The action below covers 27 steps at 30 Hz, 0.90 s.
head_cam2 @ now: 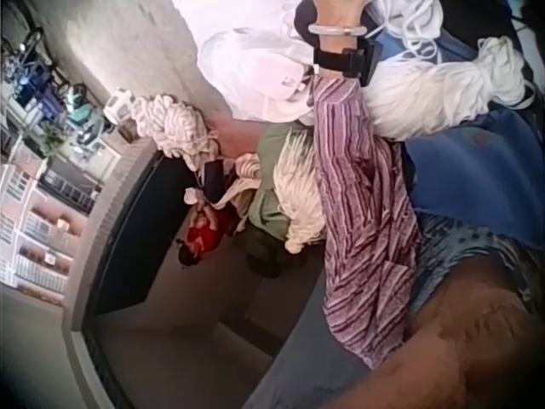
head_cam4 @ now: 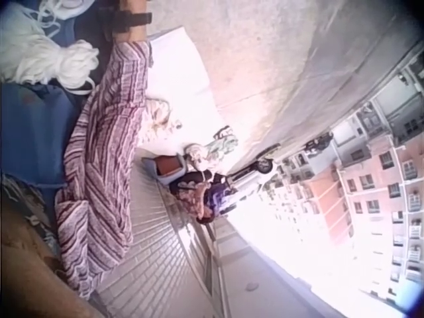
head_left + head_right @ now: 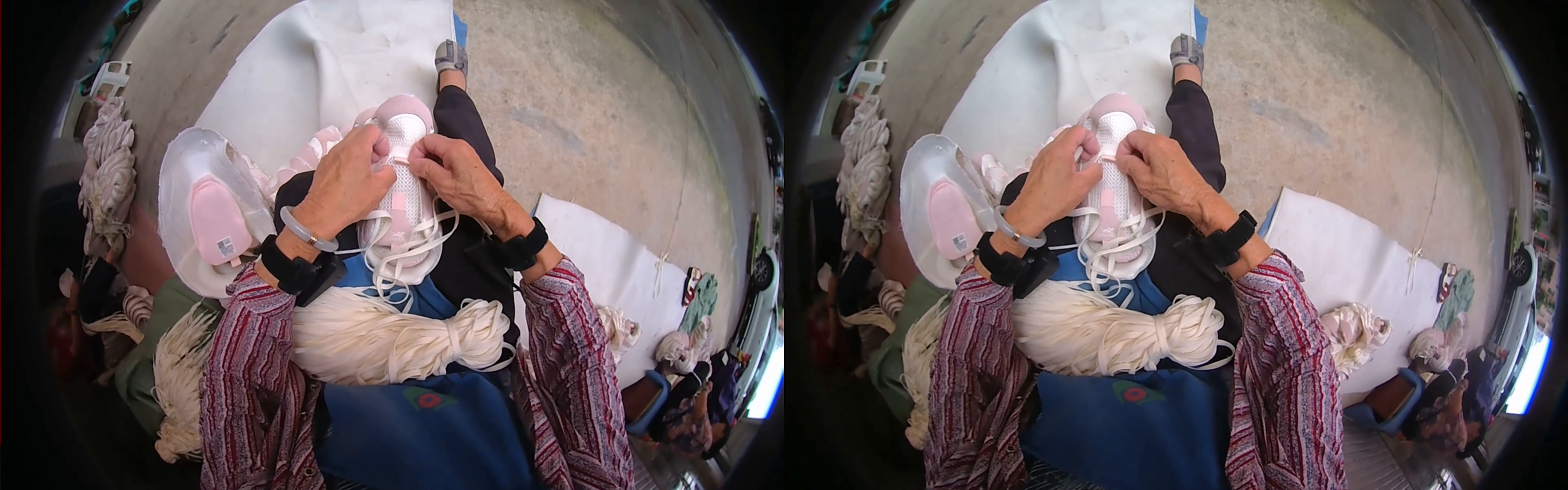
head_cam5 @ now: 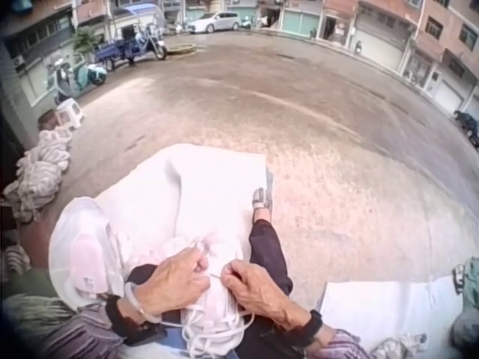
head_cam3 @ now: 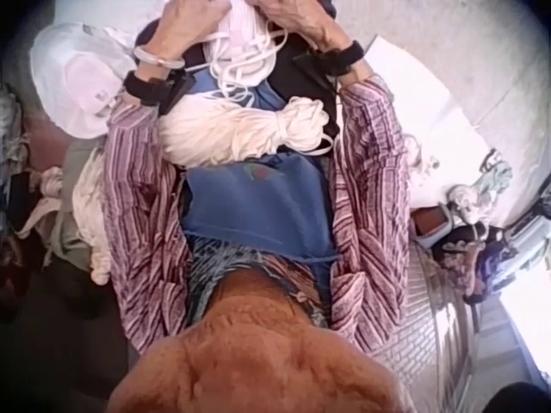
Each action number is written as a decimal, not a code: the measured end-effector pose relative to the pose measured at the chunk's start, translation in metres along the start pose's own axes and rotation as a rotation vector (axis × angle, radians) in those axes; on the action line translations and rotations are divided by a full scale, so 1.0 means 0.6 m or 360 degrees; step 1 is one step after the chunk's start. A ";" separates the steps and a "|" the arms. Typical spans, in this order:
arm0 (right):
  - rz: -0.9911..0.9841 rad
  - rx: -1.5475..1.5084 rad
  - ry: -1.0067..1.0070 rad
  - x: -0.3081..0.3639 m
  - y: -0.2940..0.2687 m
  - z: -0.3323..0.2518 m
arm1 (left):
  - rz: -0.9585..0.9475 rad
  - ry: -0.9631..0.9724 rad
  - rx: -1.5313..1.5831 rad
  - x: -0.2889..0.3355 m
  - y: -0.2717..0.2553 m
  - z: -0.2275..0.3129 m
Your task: Threading white laces through the eyelets of pink and white sneakers.
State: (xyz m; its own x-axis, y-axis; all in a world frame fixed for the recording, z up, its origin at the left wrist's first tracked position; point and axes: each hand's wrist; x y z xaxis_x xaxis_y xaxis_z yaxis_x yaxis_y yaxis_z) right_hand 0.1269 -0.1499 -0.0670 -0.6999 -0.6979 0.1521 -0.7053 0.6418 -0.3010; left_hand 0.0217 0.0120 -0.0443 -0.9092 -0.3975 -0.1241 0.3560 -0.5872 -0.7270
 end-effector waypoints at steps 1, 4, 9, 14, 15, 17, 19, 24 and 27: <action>0.0033 0.0035 -0.0057 0.001 0.001 0.000 | -0.0006 0.0003 -0.0001 0.000 0.000 -0.001; 0.0290 0.0271 -0.0466 0.008 0.006 0.004 | -0.0084 -0.0145 -0.0043 -0.003 -0.002 0.011; 0.0276 0.0322 -0.0455 0.020 0.008 -0.023 | -0.0186 -0.0357 0.0151 -0.004 -0.009 -0.001; 0.0291 0.0320 -0.0585 0.024 0.027 -0.018 | -0.0333 -0.0510 0.0361 -0.006 -0.011 -0.017; 0.0323 0.0376 -0.0610 0.024 0.031 -0.019 | -0.0376 -0.0522 0.0426 -0.008 -0.010 -0.018; 0.0354 0.0434 -0.0635 0.025 0.032 -0.019 | -0.0377 -0.0533 0.0443 -0.012 -0.009 -0.019; 0.0386 0.0566 -0.0672 0.025 0.027 -0.017 | -0.0376 -0.0540 0.0463 -0.016 -0.007 -0.015; 0.0467 0.0549 -0.0673 0.019 0.030 -0.041 | -0.0028 -0.0017 0.0084 -0.013 -0.015 0.011; 0.0499 0.0570 -0.0565 0.014 0.047 -0.032 | -0.0064 -0.0093 0.0179 -0.008 -0.015 0.007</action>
State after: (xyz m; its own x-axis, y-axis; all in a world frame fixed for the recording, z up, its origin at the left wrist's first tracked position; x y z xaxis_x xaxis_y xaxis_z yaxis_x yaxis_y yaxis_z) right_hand 0.0989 -0.1317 -0.0559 -0.7446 -0.5957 -0.3011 -0.3462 0.7304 -0.5888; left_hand 0.0238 0.0163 -0.0339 -0.9103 -0.4104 -0.0544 0.3443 -0.6777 -0.6498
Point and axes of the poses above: each hand's wrist, its own x-axis away from the middle knuckle, its own y-axis out of the palm, z = x × y, and after that the axes turned 12 degrees about z, right-handed
